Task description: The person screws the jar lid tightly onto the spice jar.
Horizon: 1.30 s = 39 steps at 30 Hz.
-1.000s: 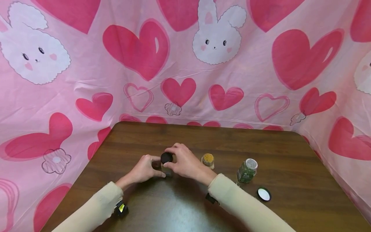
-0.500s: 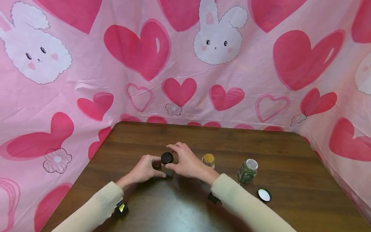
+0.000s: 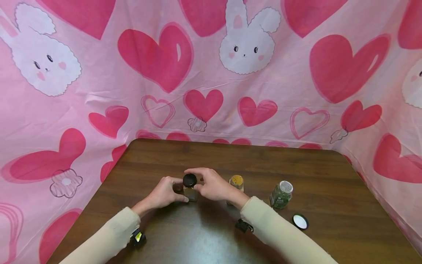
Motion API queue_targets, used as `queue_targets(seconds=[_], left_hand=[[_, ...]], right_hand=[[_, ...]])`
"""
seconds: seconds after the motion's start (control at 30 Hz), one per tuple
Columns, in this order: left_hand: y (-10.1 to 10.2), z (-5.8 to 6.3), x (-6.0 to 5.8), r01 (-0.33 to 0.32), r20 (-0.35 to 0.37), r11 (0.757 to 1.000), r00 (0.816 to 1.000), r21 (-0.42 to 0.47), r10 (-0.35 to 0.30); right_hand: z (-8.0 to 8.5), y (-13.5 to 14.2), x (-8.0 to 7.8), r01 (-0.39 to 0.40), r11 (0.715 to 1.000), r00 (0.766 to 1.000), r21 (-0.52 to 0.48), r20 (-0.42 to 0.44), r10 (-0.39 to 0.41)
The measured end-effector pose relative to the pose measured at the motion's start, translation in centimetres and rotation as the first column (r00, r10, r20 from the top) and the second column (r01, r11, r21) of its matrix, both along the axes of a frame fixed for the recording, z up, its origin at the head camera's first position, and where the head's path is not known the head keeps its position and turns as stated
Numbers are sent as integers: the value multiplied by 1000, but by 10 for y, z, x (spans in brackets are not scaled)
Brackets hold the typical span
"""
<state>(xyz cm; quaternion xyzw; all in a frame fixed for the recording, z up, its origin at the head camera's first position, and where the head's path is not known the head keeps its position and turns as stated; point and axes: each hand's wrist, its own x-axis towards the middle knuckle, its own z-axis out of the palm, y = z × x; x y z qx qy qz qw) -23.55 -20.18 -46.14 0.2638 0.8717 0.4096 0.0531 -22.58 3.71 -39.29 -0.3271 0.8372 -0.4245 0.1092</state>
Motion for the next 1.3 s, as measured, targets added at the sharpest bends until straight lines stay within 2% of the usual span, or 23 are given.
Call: queue_targets(seconds=[0.23, 0.5, 0.97, 1.3], left_hand=[[0, 0, 1, -9, 7, 1000, 1000, 2, 9], [1, 0, 0, -12, 23, 1000, 1000, 8, 12], [0, -3, -2, 0, 9, 1000, 1000, 14, 0], [-1, -6, -2, 11, -5, 1000, 1000, 14, -11]], right_hand=[[1, 0, 1, -2, 1000, 1000, -3, 19, 2], [2, 0, 1, 0, 1000, 1000, 12, -4, 0], [-2, -2, -1, 7, 1000, 993, 29, -116, -4], [-4, -4, -1, 34, 997, 986, 66, -165, -23]])
